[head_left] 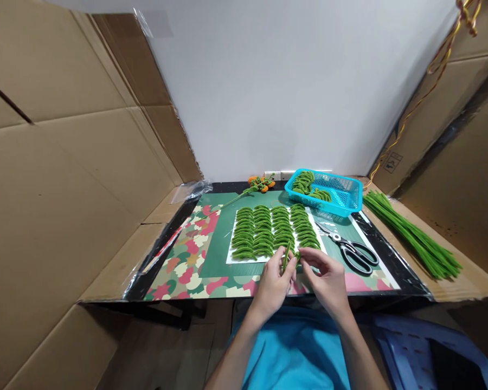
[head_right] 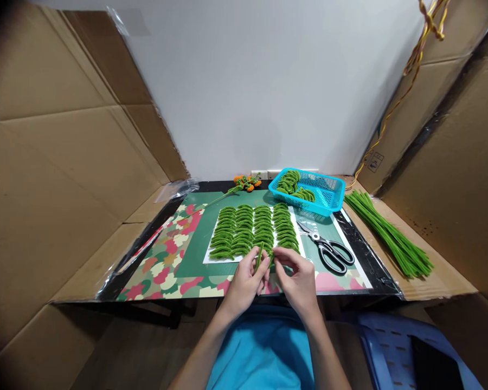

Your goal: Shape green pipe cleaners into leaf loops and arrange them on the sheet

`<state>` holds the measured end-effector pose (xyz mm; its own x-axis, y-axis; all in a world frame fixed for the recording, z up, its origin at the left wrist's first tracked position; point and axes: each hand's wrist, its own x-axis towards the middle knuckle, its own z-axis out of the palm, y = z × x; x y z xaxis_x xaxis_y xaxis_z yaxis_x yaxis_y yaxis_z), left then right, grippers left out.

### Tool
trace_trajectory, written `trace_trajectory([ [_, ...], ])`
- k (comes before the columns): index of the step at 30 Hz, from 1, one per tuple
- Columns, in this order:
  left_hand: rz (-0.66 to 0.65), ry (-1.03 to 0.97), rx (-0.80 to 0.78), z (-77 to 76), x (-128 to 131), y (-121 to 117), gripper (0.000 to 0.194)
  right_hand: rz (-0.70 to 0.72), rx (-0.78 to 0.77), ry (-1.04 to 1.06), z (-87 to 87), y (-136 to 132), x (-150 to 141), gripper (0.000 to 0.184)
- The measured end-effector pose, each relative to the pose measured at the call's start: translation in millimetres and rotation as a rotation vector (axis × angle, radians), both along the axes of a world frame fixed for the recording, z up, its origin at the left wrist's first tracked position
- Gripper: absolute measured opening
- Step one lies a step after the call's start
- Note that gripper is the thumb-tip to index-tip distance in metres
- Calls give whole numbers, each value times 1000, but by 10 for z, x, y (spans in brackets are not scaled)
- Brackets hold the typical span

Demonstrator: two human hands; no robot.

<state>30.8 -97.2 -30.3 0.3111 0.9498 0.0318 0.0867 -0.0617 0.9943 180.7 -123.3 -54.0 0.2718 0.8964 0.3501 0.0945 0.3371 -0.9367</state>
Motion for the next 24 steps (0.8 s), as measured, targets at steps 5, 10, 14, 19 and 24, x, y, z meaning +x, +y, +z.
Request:
trace_trajectory([
  [5,-28,36,38,-55,6,19,31,-67,-19,4,-24,-8,-21,22],
  [10,-26,63,34,-88,7,17,29,-138,-18,-10,-62,-28,-56,18],
  [14,-20,49,23,-73,8,9,30,-139,-37,17,-16,-24,-59,19],
  [19,26,-13,-4,-37,16,15,33,-5,-80,42,41,11,-1,26],
  [24,28,-27,-4,-28,25,16,32,63,-105,61,25,24,28,29],
])
